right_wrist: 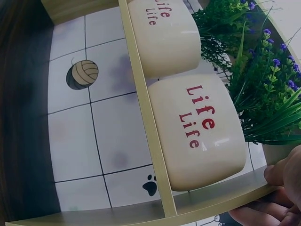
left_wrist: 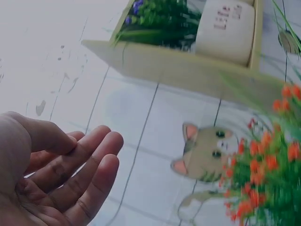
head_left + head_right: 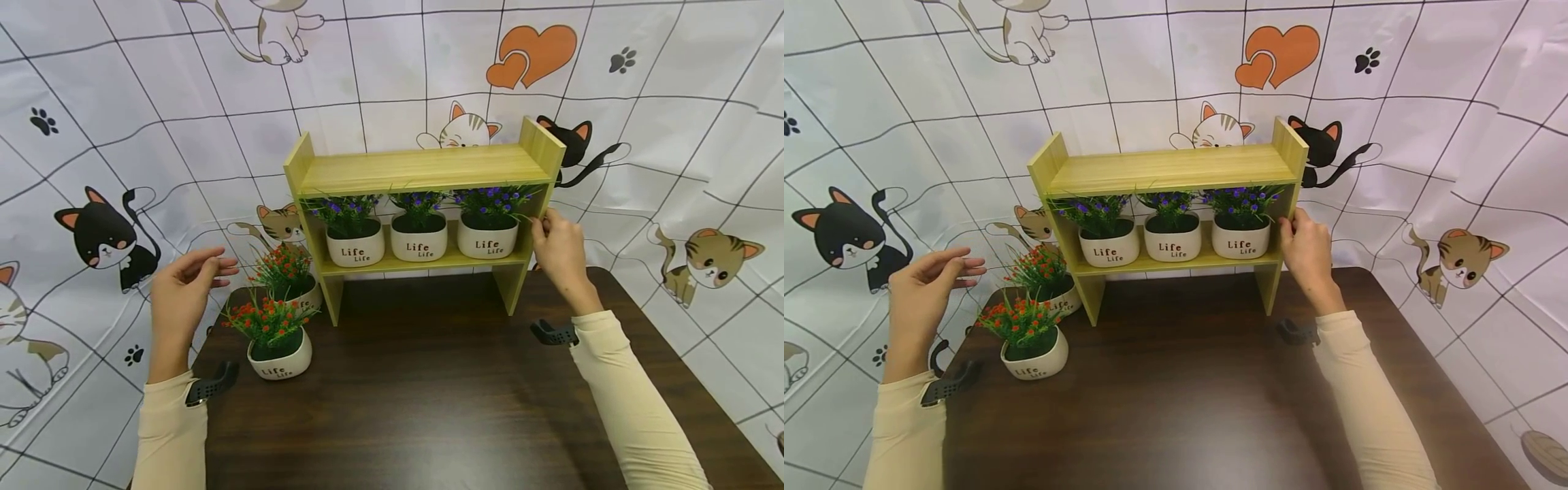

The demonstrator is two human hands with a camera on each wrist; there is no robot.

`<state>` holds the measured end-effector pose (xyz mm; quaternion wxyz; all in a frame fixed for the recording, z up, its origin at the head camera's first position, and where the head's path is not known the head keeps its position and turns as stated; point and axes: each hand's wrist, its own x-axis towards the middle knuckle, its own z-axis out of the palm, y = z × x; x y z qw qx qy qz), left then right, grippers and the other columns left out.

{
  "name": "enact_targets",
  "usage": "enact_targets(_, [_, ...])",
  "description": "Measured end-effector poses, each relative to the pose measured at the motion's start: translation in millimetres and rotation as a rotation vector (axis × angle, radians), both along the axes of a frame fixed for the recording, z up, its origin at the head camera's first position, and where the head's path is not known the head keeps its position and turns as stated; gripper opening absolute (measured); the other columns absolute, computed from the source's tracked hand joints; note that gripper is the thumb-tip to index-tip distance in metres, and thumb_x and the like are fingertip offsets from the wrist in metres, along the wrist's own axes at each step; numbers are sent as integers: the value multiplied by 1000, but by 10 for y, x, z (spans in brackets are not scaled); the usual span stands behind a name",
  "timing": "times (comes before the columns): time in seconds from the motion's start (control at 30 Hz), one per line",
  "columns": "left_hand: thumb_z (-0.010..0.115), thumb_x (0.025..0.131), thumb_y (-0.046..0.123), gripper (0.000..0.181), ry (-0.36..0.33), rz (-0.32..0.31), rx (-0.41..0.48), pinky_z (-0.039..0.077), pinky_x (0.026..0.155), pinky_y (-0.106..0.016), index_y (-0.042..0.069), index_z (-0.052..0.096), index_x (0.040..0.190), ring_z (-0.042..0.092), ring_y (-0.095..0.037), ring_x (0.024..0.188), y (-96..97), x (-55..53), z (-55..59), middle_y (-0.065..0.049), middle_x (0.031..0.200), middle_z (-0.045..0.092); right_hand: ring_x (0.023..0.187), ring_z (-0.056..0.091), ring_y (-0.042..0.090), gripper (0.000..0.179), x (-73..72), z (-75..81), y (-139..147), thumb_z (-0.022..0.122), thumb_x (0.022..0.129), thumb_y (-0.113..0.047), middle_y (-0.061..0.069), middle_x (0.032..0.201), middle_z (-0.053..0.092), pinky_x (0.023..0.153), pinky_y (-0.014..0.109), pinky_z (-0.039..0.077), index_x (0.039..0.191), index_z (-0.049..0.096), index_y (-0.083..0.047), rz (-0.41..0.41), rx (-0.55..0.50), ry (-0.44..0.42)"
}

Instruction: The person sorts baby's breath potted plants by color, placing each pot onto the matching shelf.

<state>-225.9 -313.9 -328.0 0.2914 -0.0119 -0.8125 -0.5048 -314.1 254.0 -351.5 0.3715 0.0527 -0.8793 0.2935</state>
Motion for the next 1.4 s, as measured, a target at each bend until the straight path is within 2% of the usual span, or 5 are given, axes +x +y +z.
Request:
enact_targets(0.47, [63, 108, 19, 28, -27, 187, 48, 58, 73, -7, 1, 77, 124, 74, 7, 76, -307, 192, -446, 26, 86, 75, 50, 50, 27, 20, 2, -1, 19, 61, 104, -5, 21, 63, 64, 49, 27, 32, 93, 67, 10, -5, 8, 21])
enact_targets(1.0, [61, 107, 6, 21, -164, 148, 50, 58, 67, -10, -4, 73, 120, 71, 6, 70, -373, 302, -1277, 21, 83, 74, 52, 54, 30, 19, -13, -4, -13, 61, 103, -4, 25, 68, 68, 49, 27, 33, 95, 68, 11, 8, -10, 20])
enact_targets(1.17, [58, 109, 14, 34, -355, 83, -98, 52, 75, -6, 2, 63, 140, 65, 10, 92, -382, 345, -1557, -2, 120, 76, 51, 53, 28, 19, -20, 3, -6, 62, 103, -4, 25, 70, 71, 49, 26, 33, 95, 68, 11, 10, -13, 28])
enact_targets(1.27, [54, 110, 17, 51, -492, -36, -172, 52, 88, -11, 1, 44, 158, 65, -14, 124, -396, 359, -1677, -23, 151, 57, 54, 60, 34, 20, -23, -2, -2, 61, 104, -6, 27, 74, 73, 50, 28, 35, 98, 69, 12, 11, -17, 15])
enact_targets(1.4, [58, 110, 19, 80, -618, -235, -160, 52, 115, -48, -1, 10, 170, 40, -56, 150, -389, 315, -1768, -35, 172, 19, 56, 63, 38, 22, -21, -16, 9, 60, 105, -7, 28, 77, 74, 52, 31, 38, 101, 69, 12, 8, -19, 5])
